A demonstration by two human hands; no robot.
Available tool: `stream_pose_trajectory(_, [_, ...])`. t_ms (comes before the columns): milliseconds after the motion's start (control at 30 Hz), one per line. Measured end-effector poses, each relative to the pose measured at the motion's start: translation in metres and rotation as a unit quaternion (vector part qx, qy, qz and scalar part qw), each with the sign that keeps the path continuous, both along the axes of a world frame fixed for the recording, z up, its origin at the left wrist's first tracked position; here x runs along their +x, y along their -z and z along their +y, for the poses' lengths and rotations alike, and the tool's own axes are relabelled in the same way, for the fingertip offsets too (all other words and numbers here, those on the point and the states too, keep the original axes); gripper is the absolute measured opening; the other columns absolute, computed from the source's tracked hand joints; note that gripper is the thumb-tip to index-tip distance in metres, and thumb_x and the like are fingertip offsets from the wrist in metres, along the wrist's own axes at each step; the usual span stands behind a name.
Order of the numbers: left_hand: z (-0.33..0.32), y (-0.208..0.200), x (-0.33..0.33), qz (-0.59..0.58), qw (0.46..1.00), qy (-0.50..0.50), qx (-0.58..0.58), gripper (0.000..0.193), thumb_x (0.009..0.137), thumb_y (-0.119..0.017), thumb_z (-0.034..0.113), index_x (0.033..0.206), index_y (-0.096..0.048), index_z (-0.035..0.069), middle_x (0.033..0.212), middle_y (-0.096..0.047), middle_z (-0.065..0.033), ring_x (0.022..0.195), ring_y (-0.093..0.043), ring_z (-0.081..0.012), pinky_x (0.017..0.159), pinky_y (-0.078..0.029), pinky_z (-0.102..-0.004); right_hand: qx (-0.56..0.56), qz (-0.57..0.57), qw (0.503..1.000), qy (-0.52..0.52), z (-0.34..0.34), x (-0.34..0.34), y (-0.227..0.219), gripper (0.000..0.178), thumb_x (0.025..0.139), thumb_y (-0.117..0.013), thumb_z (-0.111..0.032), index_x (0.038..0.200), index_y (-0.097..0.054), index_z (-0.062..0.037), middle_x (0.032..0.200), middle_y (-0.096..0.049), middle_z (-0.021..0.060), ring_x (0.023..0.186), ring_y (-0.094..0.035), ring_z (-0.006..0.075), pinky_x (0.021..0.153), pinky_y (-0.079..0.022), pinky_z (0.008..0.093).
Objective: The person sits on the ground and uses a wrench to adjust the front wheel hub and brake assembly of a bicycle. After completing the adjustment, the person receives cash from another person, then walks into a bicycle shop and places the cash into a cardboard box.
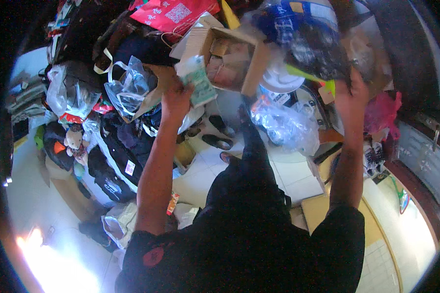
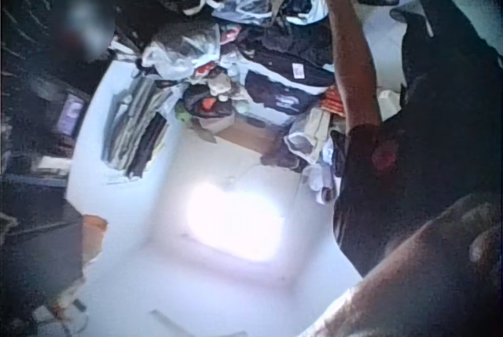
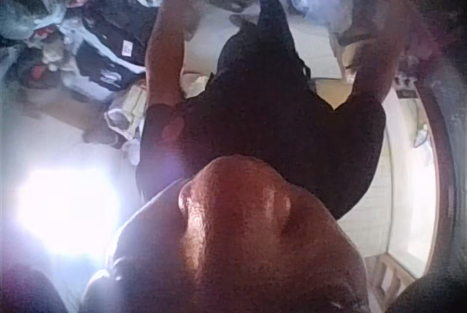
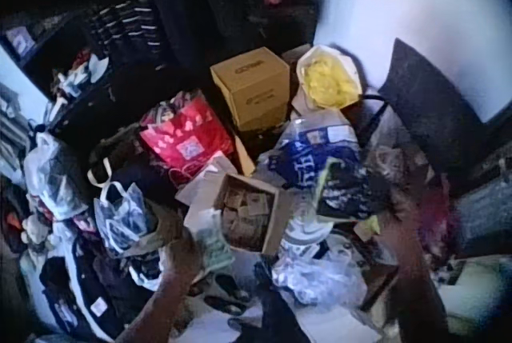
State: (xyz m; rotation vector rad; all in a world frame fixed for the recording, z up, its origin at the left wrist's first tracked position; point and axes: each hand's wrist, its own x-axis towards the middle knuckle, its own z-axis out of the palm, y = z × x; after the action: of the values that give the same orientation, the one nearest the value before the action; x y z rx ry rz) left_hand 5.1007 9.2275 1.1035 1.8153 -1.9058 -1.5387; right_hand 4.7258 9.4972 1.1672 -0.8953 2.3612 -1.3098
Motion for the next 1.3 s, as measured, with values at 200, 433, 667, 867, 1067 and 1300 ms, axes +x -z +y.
stream_pose_trajectory(200, [-0.042,0.066,-0.100,-0.100,0.993,0.066,-0.002,0.040,0.093,-0.069,0.035,0.098,-0.076,-0.004,0.098,-0.078,-0.0262,0.100,-0.076,-0.0431,0.087,-0.059,-0.0498,-0.011,-0.033,0.999,0.013,0.044,0.007,0.017,0.042,0.099,-0.058,-0.001,0.141,-0.064,0.0032,0.130,-0.071,0.0080,0.119,-0.063,0.0150,0.106,-0.047,0.0312])
stream_pose_trajectory(433, [-0.040,0.120,-0.102,-0.262,0.883,0.382,-0.069,0.051,0.091,-0.077,0.036,0.127,-0.067,0.000,0.130,-0.072,-0.0268,0.122,-0.072,-0.0387,0.100,-0.059,-0.0493,-0.023,-0.127,0.987,0.092,0.075,0.031,0.030,0.043,0.098,-0.056,0.001,0.140,-0.064,0.0040,0.129,-0.072,0.0090,0.119,-0.062,0.0155,0.106,-0.047,0.0305])
stream_pose_trajectory(667, [-0.033,0.145,-0.112,-0.342,0.865,0.362,-0.057,0.040,0.095,-0.074,0.031,0.128,-0.070,0.008,0.131,-0.074,-0.0198,0.124,-0.071,-0.0388,0.102,-0.059,-0.0536,-0.001,-0.106,0.991,0.079,0.075,0.039,0.028,0.045,0.100,-0.058,0.000,0.145,-0.062,0.0031,0.132,-0.072,0.0105,0.120,-0.064,0.0155,0.105,-0.048,0.0314])
stream_pose_trajectory(867, [-0.036,0.102,-0.107,-0.274,0.846,0.451,-0.080,0.035,0.097,-0.070,0.035,0.125,-0.076,0.014,0.125,-0.076,-0.0190,0.115,-0.073,-0.0396,0.099,-0.058,-0.0532,-0.013,-0.126,0.988,0.089,0.074,0.037,0.034,0.044,0.102,-0.060,-0.001,0.146,-0.061,0.0035,0.133,-0.072,0.0122,0.121,-0.064,0.0174,0.106,-0.049,0.0330])
stream_pose_trajectory(1067, [-0.026,0.051,-0.071,-0.164,0.898,0.395,-0.098,0.049,0.099,-0.069,0.034,0.143,-0.065,0.015,0.121,-0.076,-0.0213,0.112,-0.073,-0.0384,0.096,-0.057,-0.0498,-0.001,-0.139,0.988,0.061,0.066,0.035,0.039,0.046,0.100,-0.059,0.001,0.146,-0.061,0.0041,0.134,-0.071,0.0129,0.123,-0.064,0.0187,0.108,-0.049,0.0340])
stream_pose_trajectory(1300, [-0.026,0.025,-0.005,0.056,0.985,0.160,-0.019,0.068,0.096,-0.080,0.019,0.155,-0.048,0.005,0.120,-0.078,-0.0167,0.109,-0.075,-0.0179,0.092,-0.058,-0.0345,0.006,-0.085,0.996,0.036,0.061,0.034,0.019,0.050,0.097,-0.052,0.005,0.146,-0.059,0.0073,0.137,-0.069,0.0136,0.124,-0.064,0.0184,0.111,-0.047,0.0331])
